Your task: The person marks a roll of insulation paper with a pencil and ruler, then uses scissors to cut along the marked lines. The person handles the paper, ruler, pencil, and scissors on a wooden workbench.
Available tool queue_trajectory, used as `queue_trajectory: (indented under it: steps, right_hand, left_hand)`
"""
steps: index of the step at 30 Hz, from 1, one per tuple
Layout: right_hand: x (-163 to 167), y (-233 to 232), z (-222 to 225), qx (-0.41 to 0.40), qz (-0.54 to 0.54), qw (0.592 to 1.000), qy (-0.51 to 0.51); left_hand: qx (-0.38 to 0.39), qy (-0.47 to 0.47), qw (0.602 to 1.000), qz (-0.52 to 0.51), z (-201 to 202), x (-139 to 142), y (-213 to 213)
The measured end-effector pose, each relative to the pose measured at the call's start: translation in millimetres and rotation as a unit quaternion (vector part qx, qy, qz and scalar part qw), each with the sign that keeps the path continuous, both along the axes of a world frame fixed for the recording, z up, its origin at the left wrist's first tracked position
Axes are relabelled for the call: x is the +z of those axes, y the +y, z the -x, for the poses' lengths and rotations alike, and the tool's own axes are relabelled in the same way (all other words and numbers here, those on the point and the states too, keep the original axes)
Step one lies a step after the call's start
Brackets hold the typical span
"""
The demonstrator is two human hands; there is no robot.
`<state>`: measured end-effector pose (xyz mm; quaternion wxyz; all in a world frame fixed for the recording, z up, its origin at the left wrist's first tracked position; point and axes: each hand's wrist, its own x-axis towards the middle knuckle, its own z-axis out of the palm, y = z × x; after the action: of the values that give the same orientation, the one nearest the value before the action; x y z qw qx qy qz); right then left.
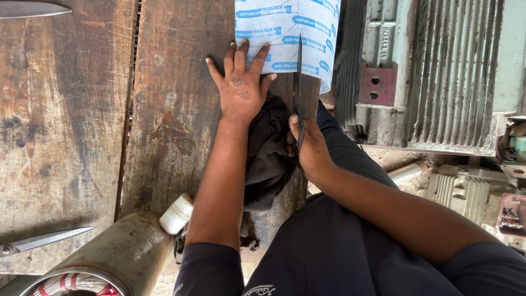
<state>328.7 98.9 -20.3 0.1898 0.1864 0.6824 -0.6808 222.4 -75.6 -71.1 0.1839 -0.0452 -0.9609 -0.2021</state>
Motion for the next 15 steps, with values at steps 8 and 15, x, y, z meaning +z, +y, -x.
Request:
queue_trajectory:
  steps: [8,15]
  right_hand:
    - [0.2,0.2,-1.0,0.014,-0.016,1.000,0.014]
    - [-2.0,-0.9,-1.6,0.016,-0.009,1.000,0.016]
  left_hand:
    - [0.001,0.004,1.000,0.006,0.5,-0.1,-0.2]
    - [0.001,-0.001,1.000,-0.003,-0.2,1.4,-1.6]
